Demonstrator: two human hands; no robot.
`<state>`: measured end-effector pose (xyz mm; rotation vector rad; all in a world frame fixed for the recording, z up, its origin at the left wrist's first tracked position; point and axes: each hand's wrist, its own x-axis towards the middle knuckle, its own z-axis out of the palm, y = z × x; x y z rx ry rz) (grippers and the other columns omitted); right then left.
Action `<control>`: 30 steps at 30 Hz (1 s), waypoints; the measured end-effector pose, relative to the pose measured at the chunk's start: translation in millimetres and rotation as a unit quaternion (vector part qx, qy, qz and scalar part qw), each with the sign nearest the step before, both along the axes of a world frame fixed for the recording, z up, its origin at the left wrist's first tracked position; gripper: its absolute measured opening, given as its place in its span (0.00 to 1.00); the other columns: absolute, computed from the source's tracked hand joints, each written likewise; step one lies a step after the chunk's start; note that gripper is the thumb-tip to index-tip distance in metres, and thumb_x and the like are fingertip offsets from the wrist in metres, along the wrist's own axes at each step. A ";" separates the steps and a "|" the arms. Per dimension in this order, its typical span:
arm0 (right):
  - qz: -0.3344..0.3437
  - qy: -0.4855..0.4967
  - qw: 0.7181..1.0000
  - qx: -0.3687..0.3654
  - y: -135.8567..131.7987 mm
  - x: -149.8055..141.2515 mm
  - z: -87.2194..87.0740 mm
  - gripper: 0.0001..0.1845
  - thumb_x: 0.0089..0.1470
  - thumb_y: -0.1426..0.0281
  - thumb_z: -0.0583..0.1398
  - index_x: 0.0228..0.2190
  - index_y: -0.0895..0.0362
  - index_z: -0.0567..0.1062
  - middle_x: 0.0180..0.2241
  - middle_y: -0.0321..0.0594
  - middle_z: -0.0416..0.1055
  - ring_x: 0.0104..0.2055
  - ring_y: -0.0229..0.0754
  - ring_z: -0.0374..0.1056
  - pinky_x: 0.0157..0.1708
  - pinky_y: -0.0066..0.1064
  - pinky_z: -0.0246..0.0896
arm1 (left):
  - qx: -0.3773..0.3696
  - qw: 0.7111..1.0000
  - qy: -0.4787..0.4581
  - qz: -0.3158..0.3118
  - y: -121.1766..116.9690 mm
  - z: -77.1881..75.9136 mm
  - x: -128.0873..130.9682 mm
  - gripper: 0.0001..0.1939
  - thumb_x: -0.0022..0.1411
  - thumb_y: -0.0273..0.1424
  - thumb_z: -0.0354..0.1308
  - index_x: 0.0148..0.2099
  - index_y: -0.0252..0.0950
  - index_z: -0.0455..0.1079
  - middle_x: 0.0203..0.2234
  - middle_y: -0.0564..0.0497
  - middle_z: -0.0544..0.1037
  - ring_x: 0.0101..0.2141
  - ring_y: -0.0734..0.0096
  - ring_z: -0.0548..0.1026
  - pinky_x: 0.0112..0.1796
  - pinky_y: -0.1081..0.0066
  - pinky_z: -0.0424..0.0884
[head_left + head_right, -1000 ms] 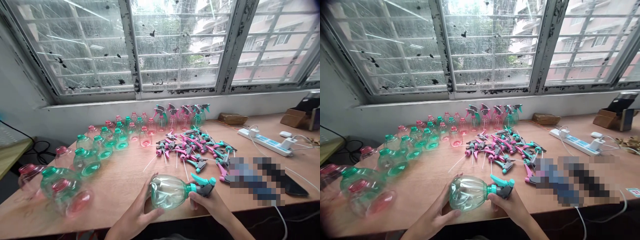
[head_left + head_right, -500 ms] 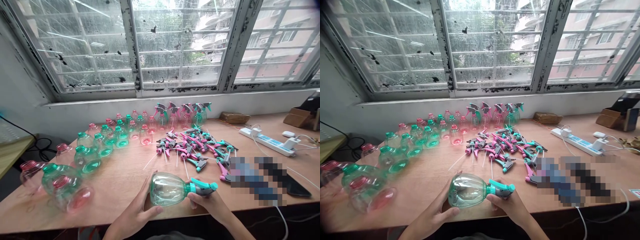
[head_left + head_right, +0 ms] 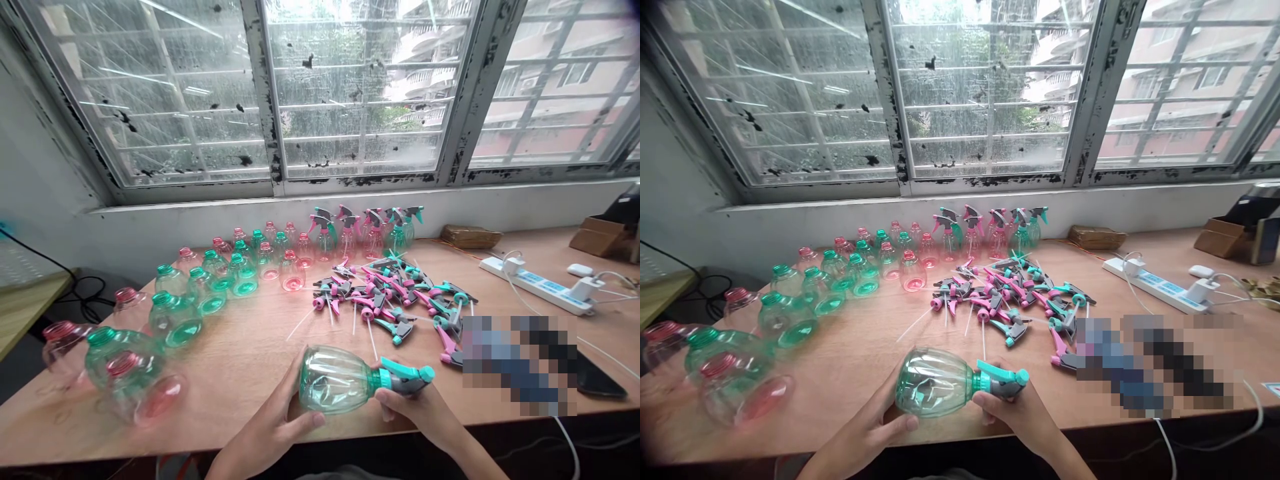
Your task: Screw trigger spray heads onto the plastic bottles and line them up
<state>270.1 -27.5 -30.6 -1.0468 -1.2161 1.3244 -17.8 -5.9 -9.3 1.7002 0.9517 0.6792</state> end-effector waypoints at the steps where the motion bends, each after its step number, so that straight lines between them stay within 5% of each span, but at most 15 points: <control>1: -0.002 -0.001 1.000 0.002 -0.2 -0.1 0.5 0.21 0.49 0.52 0.71 0.34 0.55 0.78 0.19 0.30 0.71 0.22 0.40 0.66 0.27 0.32 0.65 | 0.003 1.000 0.005 0.003 -0.1 0.9 0.6 0.46 0.68 0.38 0.62 0.77 0.48 0.37 0.76 0.51 0.42 0.73 0.49 0.41 0.71 0.49 0.38; 7: 0.001 -0.010 1.000 0.009 -0.2 1.0 2.7 0.21 0.52 0.50 0.69 0.25 0.56 0.78 0.18 0.34 0.72 0.23 0.42 0.67 0.31 0.35 0.65 | 0.032 0.999 0.023 0.005 -1.3 4.6 3.3 0.49 0.66 0.32 0.63 0.76 0.52 0.33 0.76 0.55 0.41 0.73 0.49 0.42 0.70 0.48 0.39; 14: 0.008 -0.002 1.000 -0.001 -2.4 0.8 -0.7 0.19 0.50 0.53 0.71 0.35 0.55 0.79 0.19 0.31 0.72 0.23 0.41 0.67 0.28 0.33 0.67 | 0.003 1.000 0.009 0.009 -1.9 2.4 2.3 0.56 0.65 0.33 0.65 0.76 0.49 0.24 0.76 0.51 0.39 0.73 0.50 0.41 0.70 0.49 0.38; 19: 0.017 -0.005 1.000 -0.017 -3.5 0.0 -1.1 0.20 0.49 0.54 0.71 0.36 0.53 0.77 0.21 0.31 0.71 0.23 0.41 0.67 0.26 0.31 0.66 | -0.007 1.000 0.007 0.000 0.4 2.1 0.6 0.47 0.67 0.38 0.63 0.77 0.47 0.38 0.75 0.49 0.44 0.73 0.50 0.42 0.71 0.50 0.38; 30: 0.029 -0.018 0.999 -0.008 -2.5 1.7 -3.7 0.20 0.52 0.53 0.68 0.40 0.52 0.74 0.19 0.29 0.71 0.24 0.41 0.67 0.28 0.31 0.66 | 0.017 1.000 0.024 0.006 -1.1 4.7 3.0 0.55 0.63 0.29 0.65 0.76 0.51 0.30 0.76 0.53 0.40 0.73 0.50 0.41 0.70 0.50 0.37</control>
